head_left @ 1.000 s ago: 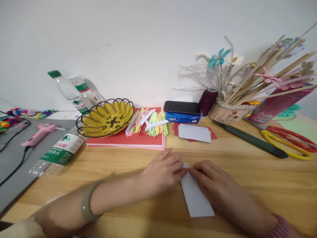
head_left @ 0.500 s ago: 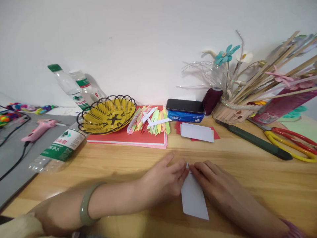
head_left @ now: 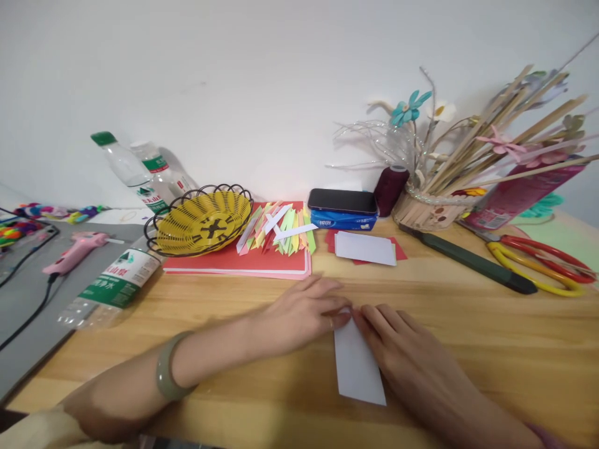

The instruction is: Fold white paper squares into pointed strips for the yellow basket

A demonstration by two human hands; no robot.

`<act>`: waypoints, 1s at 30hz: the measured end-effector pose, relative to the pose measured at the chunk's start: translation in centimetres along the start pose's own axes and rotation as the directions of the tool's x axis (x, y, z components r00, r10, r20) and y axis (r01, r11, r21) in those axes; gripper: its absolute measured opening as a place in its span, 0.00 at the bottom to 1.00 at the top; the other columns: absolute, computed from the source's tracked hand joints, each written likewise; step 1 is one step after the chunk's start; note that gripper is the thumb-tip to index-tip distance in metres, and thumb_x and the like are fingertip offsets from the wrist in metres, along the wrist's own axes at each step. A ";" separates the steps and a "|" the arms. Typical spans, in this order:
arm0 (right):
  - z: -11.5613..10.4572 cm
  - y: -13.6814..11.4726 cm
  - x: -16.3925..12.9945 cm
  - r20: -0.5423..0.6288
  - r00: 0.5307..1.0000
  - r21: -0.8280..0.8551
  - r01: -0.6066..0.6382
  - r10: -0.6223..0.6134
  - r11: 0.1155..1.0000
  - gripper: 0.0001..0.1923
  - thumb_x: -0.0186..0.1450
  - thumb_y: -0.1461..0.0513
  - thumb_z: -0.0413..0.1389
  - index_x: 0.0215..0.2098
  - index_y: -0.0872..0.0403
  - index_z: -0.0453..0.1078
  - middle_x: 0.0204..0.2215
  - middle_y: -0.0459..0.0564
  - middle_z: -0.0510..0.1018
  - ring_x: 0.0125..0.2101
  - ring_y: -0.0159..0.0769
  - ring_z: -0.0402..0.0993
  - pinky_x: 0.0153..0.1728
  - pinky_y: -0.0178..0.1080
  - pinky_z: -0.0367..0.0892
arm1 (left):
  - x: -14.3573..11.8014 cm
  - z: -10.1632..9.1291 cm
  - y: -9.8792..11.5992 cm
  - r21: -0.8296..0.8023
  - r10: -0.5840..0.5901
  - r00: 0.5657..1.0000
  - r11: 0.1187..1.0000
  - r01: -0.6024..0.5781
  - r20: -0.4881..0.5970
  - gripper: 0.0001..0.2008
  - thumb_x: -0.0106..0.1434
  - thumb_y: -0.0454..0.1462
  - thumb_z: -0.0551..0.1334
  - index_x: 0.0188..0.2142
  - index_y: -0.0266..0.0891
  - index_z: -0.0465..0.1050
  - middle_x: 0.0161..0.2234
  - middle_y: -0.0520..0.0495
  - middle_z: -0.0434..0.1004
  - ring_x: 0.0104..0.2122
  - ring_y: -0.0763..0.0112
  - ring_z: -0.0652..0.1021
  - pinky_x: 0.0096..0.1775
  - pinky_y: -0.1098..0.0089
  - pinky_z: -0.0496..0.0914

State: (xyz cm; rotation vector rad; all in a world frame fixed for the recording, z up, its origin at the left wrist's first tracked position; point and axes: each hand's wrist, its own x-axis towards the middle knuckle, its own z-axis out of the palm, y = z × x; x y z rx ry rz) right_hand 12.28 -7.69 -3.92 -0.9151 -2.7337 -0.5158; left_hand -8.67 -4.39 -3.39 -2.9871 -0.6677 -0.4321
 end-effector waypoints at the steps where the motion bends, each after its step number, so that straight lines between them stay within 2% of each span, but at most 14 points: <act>1: 0.1 -0.1 -0.2 -0.008 1.000 -0.006 -0.009 0.009 1.000 0.18 0.55 0.75 0.43 0.40 0.64 0.67 0.31 0.57 0.71 0.29 0.42 0.67 0.27 0.43 0.67 | -0.1 0.0 0.0 -0.001 0.012 1.000 1.000 -0.012 0.018 0.14 0.69 0.33 0.48 0.49 0.38 0.68 0.50 0.49 0.71 0.55 0.58 0.63 0.55 0.54 0.57; 6: 0.1 0.3 -1.7 -0.048 0.996 0.158 -0.070 0.079 0.985 0.21 0.55 0.75 0.42 0.44 0.62 0.66 0.33 0.55 0.73 0.32 0.39 0.69 0.32 0.41 0.70 | -0.2 0.0 -0.2 0.054 0.045 0.996 0.997 -0.050 0.081 0.13 0.67 0.32 0.52 0.50 0.36 0.67 0.52 0.48 0.70 0.58 0.59 0.60 0.58 0.52 0.52; 12: -2.0 0.0 -2.1 -0.062 0.990 0.177 -0.115 0.127 0.978 0.20 0.60 0.74 0.39 0.38 0.57 0.70 0.33 0.53 0.76 0.31 0.37 0.72 0.31 0.40 0.71 | 0.0 0.3 0.5 0.145 0.052 0.999 0.988 -0.052 0.003 0.12 0.65 0.33 0.55 0.47 0.34 0.68 0.48 0.45 0.73 0.55 0.59 0.64 0.57 0.49 0.53; 16: -2.0 -1.3 -1.6 -0.146 0.987 0.191 -0.044 0.073 0.981 0.19 0.68 0.65 0.37 0.40 0.55 0.71 0.35 0.50 0.79 0.34 0.37 0.74 0.33 0.40 0.70 | 0.0 0.5 0.9 0.221 0.028 0.998 0.975 -0.014 -0.060 0.10 0.65 0.32 0.55 0.42 0.30 0.71 0.37 0.43 0.76 0.46 0.61 0.70 0.55 0.53 0.58; 18: -1.4 -0.8 -1.7 -0.171 0.985 0.200 0.011 0.024 0.980 0.21 0.69 0.62 0.36 0.40 0.53 0.71 0.38 0.48 0.79 0.38 0.37 0.74 0.40 0.42 0.69 | -0.1 0.3 0.7 0.199 0.002 0.998 0.980 0.011 -0.067 0.09 0.64 0.32 0.55 0.40 0.30 0.72 0.33 0.43 0.76 0.44 0.61 0.71 0.54 0.55 0.60; 20: -0.7 0.8 -1.9 -0.119 0.992 0.179 0.068 -0.047 0.981 0.18 0.69 0.62 0.39 0.42 0.51 0.72 0.42 0.46 0.78 0.43 0.37 0.72 0.44 0.43 0.67 | -0.3 0.1 0.3 0.129 -0.021 0.998 0.991 0.029 -0.061 0.09 0.63 0.32 0.55 0.39 0.32 0.73 0.36 0.44 0.75 0.47 0.59 0.69 0.54 0.55 0.59; 22: -0.1 2.8 -2.0 -0.063 0.997 0.135 0.045 -0.036 0.990 0.16 0.68 0.62 0.42 0.43 0.53 0.72 0.46 0.49 0.76 0.48 0.42 0.69 0.47 0.47 0.65 | -0.4 -0.2 -0.2 0.029 -0.016 0.999 0.999 0.017 -0.034 0.09 0.62 0.31 0.56 0.40 0.36 0.73 0.44 0.46 0.73 0.53 0.57 0.64 0.55 0.54 0.57; 25: 0.2 4.7 -1.7 -0.043 0.999 0.056 0.008 -0.006 0.998 0.17 0.68 0.62 0.43 0.43 0.58 0.71 0.46 0.56 0.75 0.49 0.46 0.68 0.48 0.52 0.63 | -0.4 -0.5 -0.7 -0.093 0.015 0.999 0.996 -0.010 0.045 0.13 0.64 0.31 0.54 0.46 0.42 0.71 0.49 0.52 0.71 0.58 0.61 0.58 0.58 0.54 0.52; 28: -0.1 4.2 -0.9 -0.048 0.999 0.081 -0.007 0.011 0.997 0.17 0.68 0.63 0.42 0.41 0.61 0.72 0.42 0.59 0.76 0.44 0.46 0.71 0.44 0.50 0.66 | -0.4 -0.6 -0.7 -0.075 0.053 0.996 0.996 -0.047 0.074 0.14 0.67 0.32 0.50 0.50 0.41 0.67 0.50 0.51 0.71 0.60 0.62 0.56 0.60 0.51 0.47; 30: -0.4 3.2 -0.5 -0.010 0.998 0.215 -0.055 0.058 0.975 0.15 0.67 0.62 0.44 0.40 0.59 0.71 0.38 0.57 0.76 0.40 0.43 0.72 0.40 0.46 0.69 | -0.4 -0.7 -0.3 -0.004 0.095 0.993 0.995 -0.095 0.064 0.14 0.69 0.33 0.48 0.50 0.38 0.67 0.50 0.48 0.71 0.60 0.61 0.55 0.60 0.49 0.44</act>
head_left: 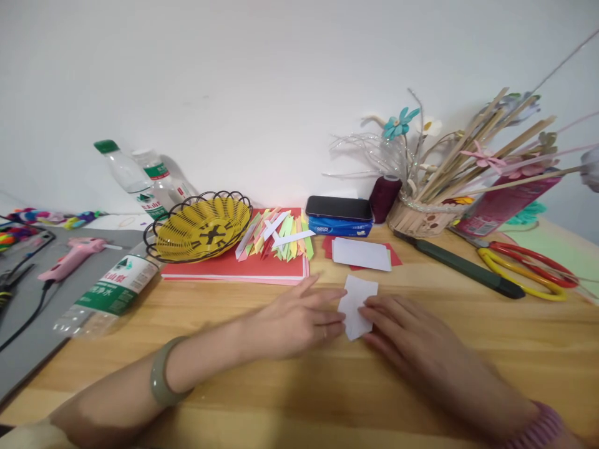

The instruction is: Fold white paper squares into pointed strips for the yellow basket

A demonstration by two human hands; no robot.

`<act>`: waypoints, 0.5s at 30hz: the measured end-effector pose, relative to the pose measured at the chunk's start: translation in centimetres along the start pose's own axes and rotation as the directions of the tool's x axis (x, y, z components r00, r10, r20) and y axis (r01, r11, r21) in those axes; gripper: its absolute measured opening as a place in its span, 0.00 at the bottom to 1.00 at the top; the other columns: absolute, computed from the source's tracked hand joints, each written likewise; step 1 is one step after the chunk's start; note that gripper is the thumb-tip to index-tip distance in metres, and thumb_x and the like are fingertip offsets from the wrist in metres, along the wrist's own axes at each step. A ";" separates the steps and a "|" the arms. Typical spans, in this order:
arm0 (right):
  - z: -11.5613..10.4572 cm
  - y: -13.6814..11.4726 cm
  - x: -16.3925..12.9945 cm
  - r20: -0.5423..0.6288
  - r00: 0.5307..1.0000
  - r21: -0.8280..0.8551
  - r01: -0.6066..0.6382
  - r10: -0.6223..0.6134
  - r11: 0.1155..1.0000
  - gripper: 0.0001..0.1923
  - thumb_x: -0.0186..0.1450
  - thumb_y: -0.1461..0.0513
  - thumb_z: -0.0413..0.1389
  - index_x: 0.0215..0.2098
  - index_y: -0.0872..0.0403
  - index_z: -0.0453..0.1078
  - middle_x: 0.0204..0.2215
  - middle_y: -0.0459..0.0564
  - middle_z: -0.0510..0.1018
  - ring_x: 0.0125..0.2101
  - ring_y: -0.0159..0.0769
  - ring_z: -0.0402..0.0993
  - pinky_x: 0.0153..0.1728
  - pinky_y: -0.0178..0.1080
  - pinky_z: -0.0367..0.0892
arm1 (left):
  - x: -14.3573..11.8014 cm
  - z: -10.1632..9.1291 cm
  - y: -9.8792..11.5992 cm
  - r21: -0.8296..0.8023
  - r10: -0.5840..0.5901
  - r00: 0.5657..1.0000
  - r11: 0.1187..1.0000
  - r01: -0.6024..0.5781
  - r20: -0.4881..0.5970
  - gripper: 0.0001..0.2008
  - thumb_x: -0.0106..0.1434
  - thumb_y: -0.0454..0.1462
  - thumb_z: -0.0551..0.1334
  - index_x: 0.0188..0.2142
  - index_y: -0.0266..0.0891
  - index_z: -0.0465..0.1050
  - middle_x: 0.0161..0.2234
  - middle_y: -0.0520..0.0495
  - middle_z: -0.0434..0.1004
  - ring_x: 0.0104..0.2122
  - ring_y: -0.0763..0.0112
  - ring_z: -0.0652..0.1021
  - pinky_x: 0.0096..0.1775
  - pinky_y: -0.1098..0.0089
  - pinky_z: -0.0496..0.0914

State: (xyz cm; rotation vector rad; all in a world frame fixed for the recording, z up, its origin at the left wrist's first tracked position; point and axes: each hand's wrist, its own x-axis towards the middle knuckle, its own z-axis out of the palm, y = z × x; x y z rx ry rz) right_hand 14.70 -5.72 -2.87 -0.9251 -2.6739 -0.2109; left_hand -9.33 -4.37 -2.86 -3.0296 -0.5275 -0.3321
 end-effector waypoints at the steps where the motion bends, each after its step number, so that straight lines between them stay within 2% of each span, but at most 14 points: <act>1: 0.0 -0.5 0.1 0.030 0.999 0.087 -0.044 0.041 0.995 0.13 0.66 0.61 0.46 0.40 0.57 0.71 0.37 0.56 0.76 0.38 0.41 0.72 0.38 0.45 0.70 | 0.0 0.0 0.2 0.044 0.022 1.000 0.999 -0.021 -0.007 0.14 0.69 0.32 0.48 0.50 0.36 0.67 0.50 0.46 0.71 0.60 0.60 0.55 0.59 0.48 0.44; 4: 0.1 -1.0 0.2 0.147 0.975 0.314 -0.206 0.167 0.927 0.08 0.65 0.62 0.49 0.37 0.54 0.69 0.36 0.52 0.74 0.37 0.37 0.70 0.38 0.42 0.69 | 0.0 0.0 1.0 0.150 0.047 0.999 0.988 -0.044 -0.011 0.13 0.68 0.32 0.50 0.48 0.34 0.67 0.48 0.43 0.72 0.60 0.58 0.55 0.58 0.46 0.47; 7: 0.4 -0.6 0.3 0.247 0.943 0.450 -0.315 0.223 0.836 0.06 0.64 0.63 0.49 0.33 0.53 0.68 0.35 0.50 0.73 0.38 0.36 0.69 0.40 0.41 0.67 | 0.2 0.3 1.7 0.194 0.030 0.999 0.981 -0.025 -0.019 0.11 0.66 0.33 0.54 0.47 0.34 0.68 0.49 0.44 0.71 0.60 0.58 0.56 0.57 0.47 0.52; 11: 0.3 -0.1 0.7 0.290 0.926 0.531 -0.364 0.239 0.765 0.08 0.65 0.64 0.47 0.30 0.53 0.65 0.34 0.50 0.72 0.37 0.37 0.69 0.39 0.42 0.66 | 0.4 0.9 2.6 0.247 0.005 0.996 0.969 0.017 -0.088 0.10 0.66 0.33 0.54 0.44 0.33 0.70 0.44 0.45 0.74 0.54 0.61 0.64 0.54 0.54 0.58; 15: 0.0 -0.1 1.0 0.311 0.921 0.521 -0.371 0.233 0.769 0.09 0.66 0.63 0.44 0.30 0.53 0.63 0.33 0.51 0.71 0.35 0.37 0.68 0.37 0.42 0.66 | 0.6 1.2 3.4 0.296 -0.003 0.990 0.954 0.044 -0.138 0.12 0.66 0.32 0.51 0.44 0.30 0.71 0.40 0.43 0.76 0.51 0.61 0.67 0.52 0.56 0.61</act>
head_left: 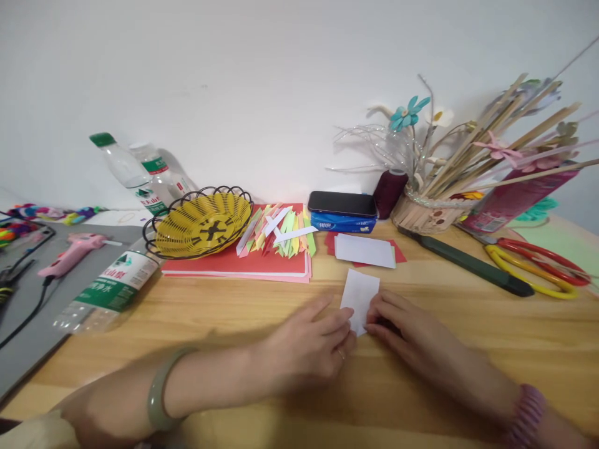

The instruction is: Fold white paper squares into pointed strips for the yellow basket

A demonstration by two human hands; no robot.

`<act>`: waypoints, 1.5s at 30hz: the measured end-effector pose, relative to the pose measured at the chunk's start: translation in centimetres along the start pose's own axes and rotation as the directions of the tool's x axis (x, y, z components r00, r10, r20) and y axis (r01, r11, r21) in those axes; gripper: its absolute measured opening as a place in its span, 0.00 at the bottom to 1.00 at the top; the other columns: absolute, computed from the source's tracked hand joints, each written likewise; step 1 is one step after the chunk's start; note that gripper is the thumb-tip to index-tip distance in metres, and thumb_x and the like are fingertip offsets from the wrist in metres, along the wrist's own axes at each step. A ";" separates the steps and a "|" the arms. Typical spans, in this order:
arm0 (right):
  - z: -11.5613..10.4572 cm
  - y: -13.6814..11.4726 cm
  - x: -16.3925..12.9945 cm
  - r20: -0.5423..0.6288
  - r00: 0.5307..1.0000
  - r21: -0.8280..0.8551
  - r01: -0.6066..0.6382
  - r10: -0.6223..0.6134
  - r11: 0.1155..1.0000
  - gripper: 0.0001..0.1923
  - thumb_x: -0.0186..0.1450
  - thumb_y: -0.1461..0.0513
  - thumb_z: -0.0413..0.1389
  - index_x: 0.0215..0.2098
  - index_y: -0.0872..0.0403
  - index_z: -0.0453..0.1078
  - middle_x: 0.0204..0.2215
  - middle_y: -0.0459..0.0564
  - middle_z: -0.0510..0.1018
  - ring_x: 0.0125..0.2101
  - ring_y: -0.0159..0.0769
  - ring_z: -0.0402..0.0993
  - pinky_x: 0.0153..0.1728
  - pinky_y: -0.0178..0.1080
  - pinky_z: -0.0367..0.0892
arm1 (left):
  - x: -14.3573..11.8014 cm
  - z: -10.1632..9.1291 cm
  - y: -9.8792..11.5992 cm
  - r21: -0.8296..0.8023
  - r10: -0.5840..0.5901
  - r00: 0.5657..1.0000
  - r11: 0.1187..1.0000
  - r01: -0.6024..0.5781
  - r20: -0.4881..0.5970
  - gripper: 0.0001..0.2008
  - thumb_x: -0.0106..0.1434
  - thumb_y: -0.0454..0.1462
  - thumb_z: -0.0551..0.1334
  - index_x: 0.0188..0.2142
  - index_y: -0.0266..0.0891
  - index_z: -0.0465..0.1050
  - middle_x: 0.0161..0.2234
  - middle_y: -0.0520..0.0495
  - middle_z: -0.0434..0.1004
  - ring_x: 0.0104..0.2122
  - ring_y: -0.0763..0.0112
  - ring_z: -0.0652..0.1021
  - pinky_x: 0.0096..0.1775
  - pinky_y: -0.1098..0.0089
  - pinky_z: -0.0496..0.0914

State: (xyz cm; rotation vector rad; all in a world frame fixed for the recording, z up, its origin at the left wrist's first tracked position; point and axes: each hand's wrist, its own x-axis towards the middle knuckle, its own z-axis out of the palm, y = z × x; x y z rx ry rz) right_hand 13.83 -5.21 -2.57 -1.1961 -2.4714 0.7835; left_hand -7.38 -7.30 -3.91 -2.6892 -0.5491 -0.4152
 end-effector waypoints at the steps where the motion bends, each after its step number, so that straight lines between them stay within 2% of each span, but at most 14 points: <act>1: 0.0 -0.1 0.0 0.001 1.000 -0.015 -0.004 0.004 1.000 0.09 0.66 0.63 0.44 0.29 0.53 0.62 0.32 0.51 0.70 0.34 0.37 0.68 0.36 0.42 0.66 | 0.0 -0.1 0.2 0.016 0.001 1.000 1.000 -0.001 0.004 0.13 0.66 0.32 0.51 0.44 0.30 0.71 0.40 0.43 0.76 0.50 0.61 0.67 0.52 0.56 0.62; 10: 0.7 -0.2 0.1 -0.079 0.995 -0.185 0.045 -0.060 0.982 0.09 0.66 0.65 0.42 0.28 0.53 0.60 0.29 0.51 0.68 0.30 0.36 0.66 0.31 0.40 0.65 | 0.2 -0.1 1.6 0.090 0.012 0.998 0.996 -0.018 0.066 0.13 0.62 0.31 0.54 0.43 0.25 0.72 0.41 0.37 0.74 0.46 0.57 0.71 0.50 0.57 0.63; 15: 0.6 -0.5 0.1 -0.089 0.992 -0.219 0.070 -0.092 0.973 0.09 0.65 0.67 0.44 0.27 0.53 0.59 0.28 0.50 0.68 0.28 0.34 0.66 0.29 0.38 0.65 | 0.2 0.6 1.9 0.041 -0.103 0.993 0.994 0.105 -0.050 0.13 0.62 0.30 0.51 0.43 0.24 0.70 0.37 0.37 0.75 0.39 0.61 0.74 0.43 0.61 0.68; 17: 0.7 -0.6 0.0 -0.097 0.991 -0.216 0.068 -0.091 0.974 0.09 0.64 0.67 0.44 0.27 0.53 0.59 0.28 0.50 0.68 0.28 0.34 0.66 0.28 0.37 0.66 | 0.2 0.6 2.0 0.020 -0.112 0.993 0.993 0.113 -0.038 0.13 0.63 0.29 0.51 0.45 0.25 0.68 0.36 0.37 0.75 0.38 0.62 0.74 0.41 0.61 0.69; 21: 0.7 0.0 -0.2 -0.114 0.992 -0.244 0.025 -0.055 0.969 0.06 0.64 0.65 0.46 0.30 0.54 0.62 0.30 0.51 0.69 0.31 0.36 0.67 0.31 0.40 0.67 | 0.3 0.5 2.2 0.004 -0.106 0.994 0.994 0.106 0.020 0.10 0.63 0.30 0.53 0.41 0.27 0.69 0.37 0.37 0.74 0.39 0.61 0.73 0.43 0.60 0.68; 23: 0.6 0.9 -0.3 -0.148 0.987 -0.276 0.026 -0.069 0.961 0.05 0.64 0.64 0.47 0.35 0.55 0.64 0.35 0.54 0.71 0.37 0.39 0.68 0.37 0.43 0.67 | 0.3 0.6 2.1 -0.025 -0.134 0.991 0.991 0.134 0.013 0.09 0.63 0.31 0.54 0.39 0.29 0.70 0.36 0.40 0.74 0.39 0.62 0.72 0.43 0.61 0.68; 26: 0.1 2.6 -0.8 -0.151 0.974 -0.351 0.108 -0.170 0.930 0.13 0.66 0.62 0.46 0.47 0.54 0.65 0.48 0.56 0.70 0.50 0.41 0.64 0.47 0.48 0.63 | 0.3 0.9 1.1 -0.063 -0.162 0.987 0.985 0.161 -0.018 0.07 0.64 0.32 0.54 0.35 0.34 0.71 0.35 0.45 0.73 0.40 0.64 0.72 0.46 0.62 0.67; 28: -0.2 3.4 -1.3 -0.121 0.964 -0.436 0.162 -0.236 0.885 0.17 0.66 0.59 0.47 0.52 0.52 0.64 0.52 0.53 0.69 0.53 0.42 0.60 0.50 0.51 0.61 | 0.2 1.0 -0.1 -0.046 -0.180 0.982 0.983 0.177 -0.050 0.07 0.65 0.33 0.54 0.34 0.35 0.71 0.36 0.46 0.73 0.42 0.64 0.71 0.49 0.60 0.65; 31: -0.2 2.9 -2.3 -0.152 0.941 -0.559 0.171 -0.303 0.811 0.16 0.65 0.58 0.49 0.50 0.51 0.67 0.48 0.52 0.73 0.51 0.46 0.63 0.48 0.53 0.62 | -0.3 1.1 -2.1 0.020 -0.236 0.971 0.971 0.237 -0.026 0.07 0.65 0.32 0.55 0.37 0.34 0.71 0.40 0.43 0.73 0.47 0.59 0.69 0.50 0.57 0.64; 33: 0.3 1.7 -2.7 -0.168 0.918 -0.601 0.192 -0.358 0.776 0.14 0.65 0.61 0.47 0.46 0.52 0.70 0.42 0.52 0.77 0.45 0.44 0.69 0.43 0.50 0.66 | -0.5 1.0 -2.7 0.041 -0.283 0.959 0.958 0.283 -0.006 0.08 0.64 0.31 0.55 0.40 0.32 0.70 0.41 0.41 0.72 0.47 0.57 0.69 0.47 0.58 0.66; 36: 1.2 -0.5 -2.4 -0.174 0.896 -0.622 0.221 -0.408 0.752 0.17 0.65 0.67 0.41 0.40 0.58 0.72 0.35 0.55 0.78 0.35 0.40 0.73 0.35 0.44 0.70 | -0.4 0.8 -2.2 0.007 -0.232 0.973 0.973 0.232 -0.020 0.10 0.65 0.31 0.53 0.45 0.30 0.68 0.39 0.41 0.73 0.44 0.61 0.71 0.44 0.61 0.68; 39: 1.3 -1.6 -1.7 -0.195 0.895 -0.542 0.243 -0.401 0.805 0.17 0.63 0.69 0.41 0.39 0.58 0.72 0.32 0.54 0.78 0.32 0.38 0.74 0.32 0.39 0.72 | 0.0 0.8 -1.0 -0.031 -0.147 0.989 0.989 0.147 0.001 0.10 0.67 0.33 0.51 0.43 0.33 0.69 0.36 0.44 0.74 0.37 0.66 0.74 0.36 0.67 0.70; 42: 0.1 -0.8 -1.3 -0.176 0.905 -0.435 0.281 -0.386 0.856 0.19 0.61 0.71 0.43 0.43 0.55 0.70 0.37 0.52 0.78 0.38 0.36 0.74 0.37 0.40 0.72 | 0.1 0.9 -0.9 -0.051 -0.094 0.995 0.994 0.096 0.037 0.11 0.67 0.32 0.50 0.41 0.34 0.70 0.40 0.44 0.75 0.37 0.69 0.75 0.37 0.68 0.70; 45: -1.2 1.1 -1.5 -0.106 0.908 -0.426 0.326 -0.404 0.844 0.23 0.58 0.72 0.43 0.47 0.51 0.69 0.50 0.53 0.72 0.49 0.39 0.68 0.44 0.45 0.68 | 0.0 1.2 -2.1 -0.093 -0.062 0.998 0.994 0.065 0.028 0.12 0.68 0.31 0.49 0.42 0.33 0.70 0.43 0.44 0.74 0.42 0.68 0.74 0.41 0.68 0.69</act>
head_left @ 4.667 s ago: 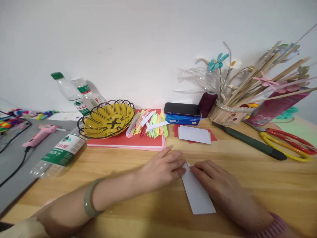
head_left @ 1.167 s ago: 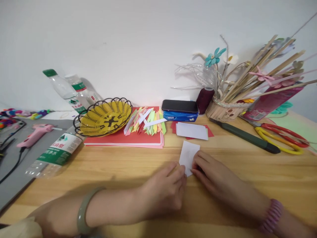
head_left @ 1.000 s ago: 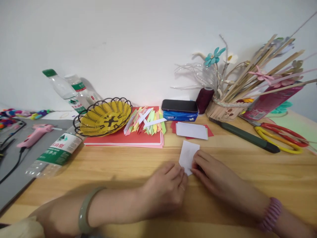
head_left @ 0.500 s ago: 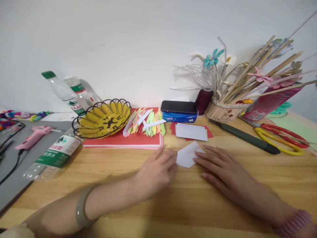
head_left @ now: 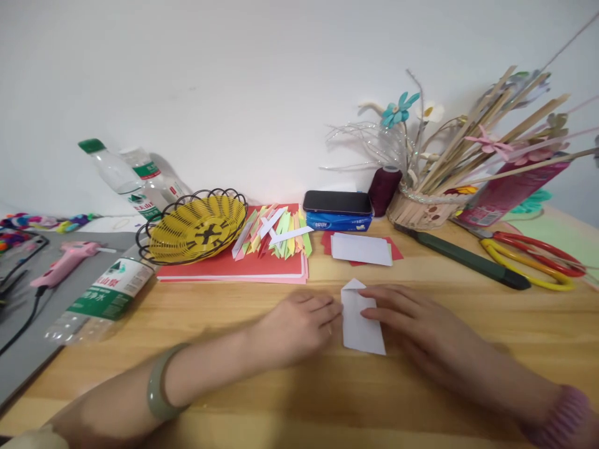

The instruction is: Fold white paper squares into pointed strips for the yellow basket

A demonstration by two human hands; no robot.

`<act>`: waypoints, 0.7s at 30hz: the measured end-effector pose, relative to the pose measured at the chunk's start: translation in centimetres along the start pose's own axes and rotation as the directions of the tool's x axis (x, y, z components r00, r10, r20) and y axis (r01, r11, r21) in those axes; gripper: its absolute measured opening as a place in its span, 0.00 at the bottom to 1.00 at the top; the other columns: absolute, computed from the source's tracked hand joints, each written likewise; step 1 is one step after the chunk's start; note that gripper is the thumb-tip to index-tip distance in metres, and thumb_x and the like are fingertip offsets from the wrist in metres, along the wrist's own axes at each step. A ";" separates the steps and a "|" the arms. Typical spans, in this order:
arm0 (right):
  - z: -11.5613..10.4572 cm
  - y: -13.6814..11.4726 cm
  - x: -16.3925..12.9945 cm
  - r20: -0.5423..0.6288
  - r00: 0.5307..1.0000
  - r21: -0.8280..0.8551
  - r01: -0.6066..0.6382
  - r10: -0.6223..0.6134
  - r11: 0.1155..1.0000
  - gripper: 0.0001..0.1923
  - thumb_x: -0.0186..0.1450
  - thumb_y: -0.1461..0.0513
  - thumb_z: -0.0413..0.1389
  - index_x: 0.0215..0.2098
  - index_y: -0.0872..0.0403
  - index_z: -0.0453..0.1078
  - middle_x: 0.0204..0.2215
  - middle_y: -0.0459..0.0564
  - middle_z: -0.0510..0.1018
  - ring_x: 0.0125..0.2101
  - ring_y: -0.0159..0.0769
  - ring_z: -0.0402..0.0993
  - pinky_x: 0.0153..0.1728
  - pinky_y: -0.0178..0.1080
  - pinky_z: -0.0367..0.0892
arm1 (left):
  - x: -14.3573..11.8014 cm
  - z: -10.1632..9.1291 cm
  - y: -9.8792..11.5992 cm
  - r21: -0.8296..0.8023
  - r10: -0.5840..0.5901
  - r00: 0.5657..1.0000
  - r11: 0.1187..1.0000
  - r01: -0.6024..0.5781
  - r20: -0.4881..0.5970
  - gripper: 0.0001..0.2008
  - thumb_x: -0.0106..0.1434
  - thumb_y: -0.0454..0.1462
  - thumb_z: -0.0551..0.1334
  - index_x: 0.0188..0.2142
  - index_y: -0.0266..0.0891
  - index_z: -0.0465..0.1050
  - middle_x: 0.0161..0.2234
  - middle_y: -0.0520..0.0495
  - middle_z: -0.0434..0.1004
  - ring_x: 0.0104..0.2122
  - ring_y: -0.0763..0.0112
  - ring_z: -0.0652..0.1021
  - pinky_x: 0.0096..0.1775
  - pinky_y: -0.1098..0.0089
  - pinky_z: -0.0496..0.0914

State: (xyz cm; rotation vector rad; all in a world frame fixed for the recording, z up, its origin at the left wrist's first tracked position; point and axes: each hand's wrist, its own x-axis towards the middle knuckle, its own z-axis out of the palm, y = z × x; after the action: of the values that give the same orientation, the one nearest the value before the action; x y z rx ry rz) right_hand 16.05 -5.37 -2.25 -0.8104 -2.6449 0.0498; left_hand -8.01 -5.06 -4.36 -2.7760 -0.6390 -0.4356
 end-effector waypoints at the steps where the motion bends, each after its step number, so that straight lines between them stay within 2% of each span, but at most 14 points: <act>1: 0.0 0.5 -0.3 0.025 1.000 0.009 -0.007 0.007 1.000 0.24 0.58 0.72 0.44 0.47 0.50 0.68 0.52 0.52 0.70 0.51 0.39 0.66 0.45 0.46 0.68 | 0.0 0.1 -0.4 -0.010 0.001 1.000 1.000 -0.002 -0.009 0.12 0.68 0.31 0.49 0.43 0.33 0.70 0.44 0.44 0.75 0.42 0.68 0.74 0.41 0.68 0.69; 4: 0.2 0.9 -0.8 0.065 0.998 0.007 -0.021 0.020 1.000 0.18 0.62 0.69 0.46 0.45 0.49 0.70 0.49 0.51 0.73 0.50 0.39 0.67 0.45 0.45 0.68 | -0.1 0.1 -1.0 -0.010 -0.007 0.997 1.000 0.006 -0.077 0.13 0.67 0.31 0.49 0.41 0.32 0.71 0.41 0.44 0.76 0.41 0.68 0.75 0.42 0.67 0.69; 8: 0.7 -0.2 -0.6 0.008 1.000 -0.066 0.012 -0.012 0.998 0.13 0.66 0.66 0.46 0.38 0.51 0.73 0.39 0.50 0.78 0.40 0.37 0.73 0.41 0.44 0.69 | -0.1 -0.6 0.2 0.004 0.007 0.982 1.000 -0.007 -0.187 0.13 0.67 0.30 0.49 0.37 0.32 0.72 0.38 0.45 0.77 0.39 0.69 0.75 0.42 0.67 0.70; 12: 0.7 -1.2 -0.1 -0.015 0.999 -0.161 0.040 -0.043 0.986 0.14 0.66 0.66 0.44 0.37 0.54 0.72 0.36 0.51 0.78 0.37 0.38 0.73 0.38 0.44 0.69 | -0.3 -1.0 1.7 0.035 0.098 0.992 0.995 -0.095 -0.085 0.12 0.66 0.30 0.50 0.41 0.32 0.71 0.42 0.42 0.76 0.40 0.69 0.75 0.42 0.67 0.70; 15: 0.7 -1.7 0.2 -0.035 0.998 -0.187 0.038 -0.046 0.982 0.14 0.66 0.64 0.44 0.38 0.55 0.72 0.35 0.51 0.78 0.36 0.39 0.73 0.38 0.44 0.69 | -0.5 -0.7 1.8 0.043 0.092 0.995 0.995 -0.090 -0.042 0.11 0.66 0.30 0.51 0.43 0.31 0.70 0.44 0.41 0.75 0.41 0.67 0.75 0.43 0.66 0.70; 18: 0.7 -1.7 0.5 -0.042 0.996 -0.176 0.072 -0.081 0.982 0.13 0.67 0.64 0.44 0.39 0.54 0.71 0.36 0.50 0.78 0.37 0.38 0.72 0.39 0.43 0.68 | -0.4 -0.3 0.8 -0.092 0.030 0.997 0.995 -0.036 -0.066 0.13 0.67 0.31 0.49 0.42 0.33 0.71 0.43 0.46 0.76 0.42 0.69 0.75 0.45 0.68 0.69; 21: 0.6 -1.4 0.6 -0.016 0.994 -0.157 0.101 -0.105 0.982 0.15 0.68 0.65 0.42 0.40 0.55 0.70 0.37 0.50 0.77 0.37 0.37 0.71 0.39 0.42 0.67 | -0.2 -0.4 -0.5 -0.279 0.044 0.998 0.959 -0.057 -0.050 0.15 0.68 0.32 0.47 0.42 0.33 0.72 0.44 0.49 0.77 0.45 0.71 0.73 0.50 0.72 0.67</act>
State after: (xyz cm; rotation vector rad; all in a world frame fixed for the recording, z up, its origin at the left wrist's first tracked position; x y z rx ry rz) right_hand 14.59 -6.20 -2.43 -0.7157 -2.6887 -0.1953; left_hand -8.48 -4.84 -4.00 -3.0312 -0.5310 -0.6182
